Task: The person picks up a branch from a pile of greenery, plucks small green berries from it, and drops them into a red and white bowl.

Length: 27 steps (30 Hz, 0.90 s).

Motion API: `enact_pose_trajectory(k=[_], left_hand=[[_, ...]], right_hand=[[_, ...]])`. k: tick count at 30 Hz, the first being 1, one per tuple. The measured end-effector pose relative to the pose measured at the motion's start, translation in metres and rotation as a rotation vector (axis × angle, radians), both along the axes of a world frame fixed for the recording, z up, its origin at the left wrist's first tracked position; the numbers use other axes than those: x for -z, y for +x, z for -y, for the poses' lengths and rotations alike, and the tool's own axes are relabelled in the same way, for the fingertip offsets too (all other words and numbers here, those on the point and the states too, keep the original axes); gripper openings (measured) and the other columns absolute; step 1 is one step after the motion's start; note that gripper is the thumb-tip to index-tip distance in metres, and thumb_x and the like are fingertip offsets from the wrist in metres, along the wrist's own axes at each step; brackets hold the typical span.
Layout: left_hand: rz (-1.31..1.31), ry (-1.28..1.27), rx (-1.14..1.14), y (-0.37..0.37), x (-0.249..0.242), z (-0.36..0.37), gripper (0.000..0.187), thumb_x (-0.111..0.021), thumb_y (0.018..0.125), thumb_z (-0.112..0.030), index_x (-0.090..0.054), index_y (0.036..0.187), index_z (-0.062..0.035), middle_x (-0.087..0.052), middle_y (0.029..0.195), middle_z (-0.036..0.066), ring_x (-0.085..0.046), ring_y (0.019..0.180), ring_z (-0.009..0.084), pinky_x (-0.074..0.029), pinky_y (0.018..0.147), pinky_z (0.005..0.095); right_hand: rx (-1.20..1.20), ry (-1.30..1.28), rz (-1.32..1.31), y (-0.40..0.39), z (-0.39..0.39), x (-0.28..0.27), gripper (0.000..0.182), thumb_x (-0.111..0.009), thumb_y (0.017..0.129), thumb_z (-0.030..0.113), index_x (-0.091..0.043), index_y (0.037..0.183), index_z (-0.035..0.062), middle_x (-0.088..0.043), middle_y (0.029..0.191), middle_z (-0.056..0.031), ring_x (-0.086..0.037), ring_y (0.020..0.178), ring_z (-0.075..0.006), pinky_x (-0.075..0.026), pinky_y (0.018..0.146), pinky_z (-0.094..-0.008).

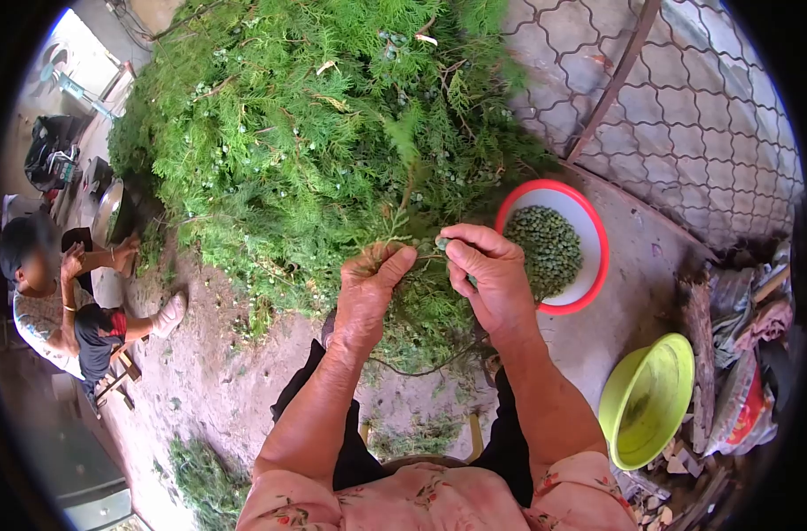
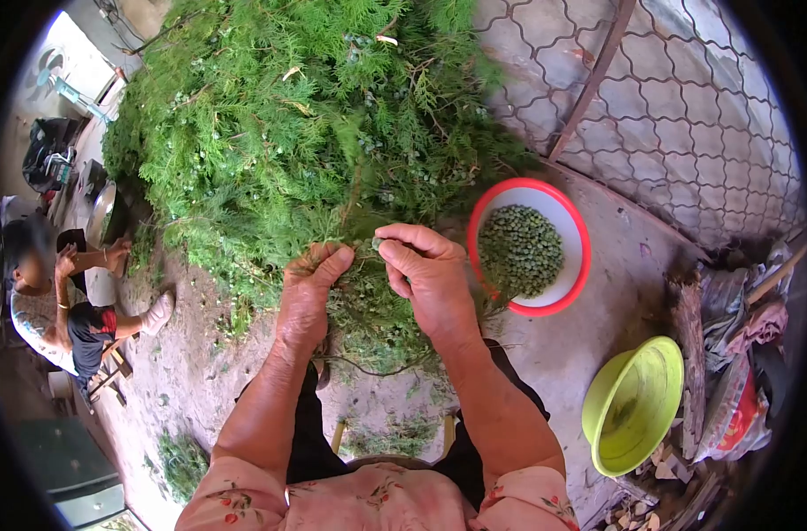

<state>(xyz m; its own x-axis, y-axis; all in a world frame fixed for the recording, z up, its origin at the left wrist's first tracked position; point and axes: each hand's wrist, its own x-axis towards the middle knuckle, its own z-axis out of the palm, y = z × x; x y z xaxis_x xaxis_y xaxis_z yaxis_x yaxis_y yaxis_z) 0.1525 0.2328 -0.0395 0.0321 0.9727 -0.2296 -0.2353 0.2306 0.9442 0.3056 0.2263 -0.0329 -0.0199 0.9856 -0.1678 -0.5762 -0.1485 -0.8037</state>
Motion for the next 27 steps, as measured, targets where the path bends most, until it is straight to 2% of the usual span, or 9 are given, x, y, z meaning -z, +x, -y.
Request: enact_pose_trajectory(k=[2,6,8,12,15,17,27], left_hand=[[0.004,0.026,0.056,-0.002,0.005,-0.002,0.010,-0.065,0.081,-0.012,-0.064,0.082,-0.0020,-0.056,0.074,-0.004,-0.047,0.069,0.0050,-0.038,0.064,0.0218],[0.024,0.045,0.073,0.000,-0.005,0.003,0.012,-0.064,0.081,-0.011,-0.065,0.087,-0.0010,-0.059,0.079,-0.002,-0.049,0.072,0.0060,-0.040,0.069,0.0224],[-0.075,0.056,0.099,-0.001,-0.007,0.004,0.016,-0.064,0.080,-0.010,-0.065,0.092,0.0006,-0.061,0.081,-0.001,-0.052,0.076,0.0065,-0.042,0.073,0.0225],[-0.144,0.106,0.105,-0.002,-0.003,0.005,0.018,-0.065,0.079,-0.011,-0.065,0.092,0.0005,-0.062,0.080,0.000,-0.053,0.074,0.0070,-0.043,0.071,0.0232],[-0.264,0.111,0.173,-0.001,-0.016,0.007,0.019,-0.067,0.076,-0.013,-0.066,0.092,-0.0013,-0.063,0.079,0.001,-0.054,0.075,0.0090,-0.043,0.074,0.0250],[-0.284,0.080,0.176,0.000,-0.017,0.008,0.017,-0.066,0.078,-0.013,-0.065,0.091,-0.0017,-0.062,0.075,0.001,-0.053,0.069,0.0070,-0.043,0.065,0.0232],[-0.229,0.124,0.133,-0.002,-0.001,0.005,0.011,-0.065,0.078,-0.003,-0.067,0.088,-0.0024,-0.063,0.079,0.000,-0.055,0.072,0.0065,-0.043,0.066,0.0221]], right_hand=[[0.049,-0.002,0.101,-0.004,0.001,-0.002,0.012,-0.061,0.080,0.000,-0.064,0.092,-0.0012,-0.054,0.063,-0.0003,-0.042,0.047,-0.0044,-0.028,0.039,-0.0190],[0.059,-0.013,0.092,-0.009,0.001,-0.001,0.012,-0.061,0.079,-0.001,-0.065,0.090,-0.0016,-0.055,0.064,-0.0008,-0.042,0.046,-0.0042,-0.028,0.038,-0.0182],[0.059,-0.008,0.113,-0.008,0.000,-0.001,0.012,-0.062,0.078,-0.001,-0.066,0.090,-0.0004,-0.055,0.065,0.0000,-0.043,0.048,-0.0035,-0.029,0.039,-0.0176],[0.068,-0.037,0.217,-0.010,0.002,-0.004,0.014,-0.064,0.077,-0.001,-0.066,0.091,0.0020,-0.056,0.065,0.0013,-0.044,0.050,-0.0024,-0.029,0.040,-0.0167],[0.099,-0.028,0.248,-0.012,0.004,-0.003,0.015,-0.065,0.076,-0.001,-0.067,0.090,0.0036,-0.057,0.073,0.0026,-0.044,0.052,-0.0017,-0.030,0.042,-0.0162],[0.094,0.026,0.183,-0.012,0.004,-0.002,0.014,-0.065,0.075,-0.002,-0.068,0.087,0.0029,-0.056,0.081,0.0035,-0.043,0.054,-0.0015,-0.030,0.043,-0.0166],[0.081,0.011,0.222,-0.016,0.005,0.008,0.014,-0.066,0.073,-0.002,-0.068,0.086,0.0028,-0.053,0.078,0.0044,-0.041,0.054,-0.0013,-0.030,0.044,-0.0169]])
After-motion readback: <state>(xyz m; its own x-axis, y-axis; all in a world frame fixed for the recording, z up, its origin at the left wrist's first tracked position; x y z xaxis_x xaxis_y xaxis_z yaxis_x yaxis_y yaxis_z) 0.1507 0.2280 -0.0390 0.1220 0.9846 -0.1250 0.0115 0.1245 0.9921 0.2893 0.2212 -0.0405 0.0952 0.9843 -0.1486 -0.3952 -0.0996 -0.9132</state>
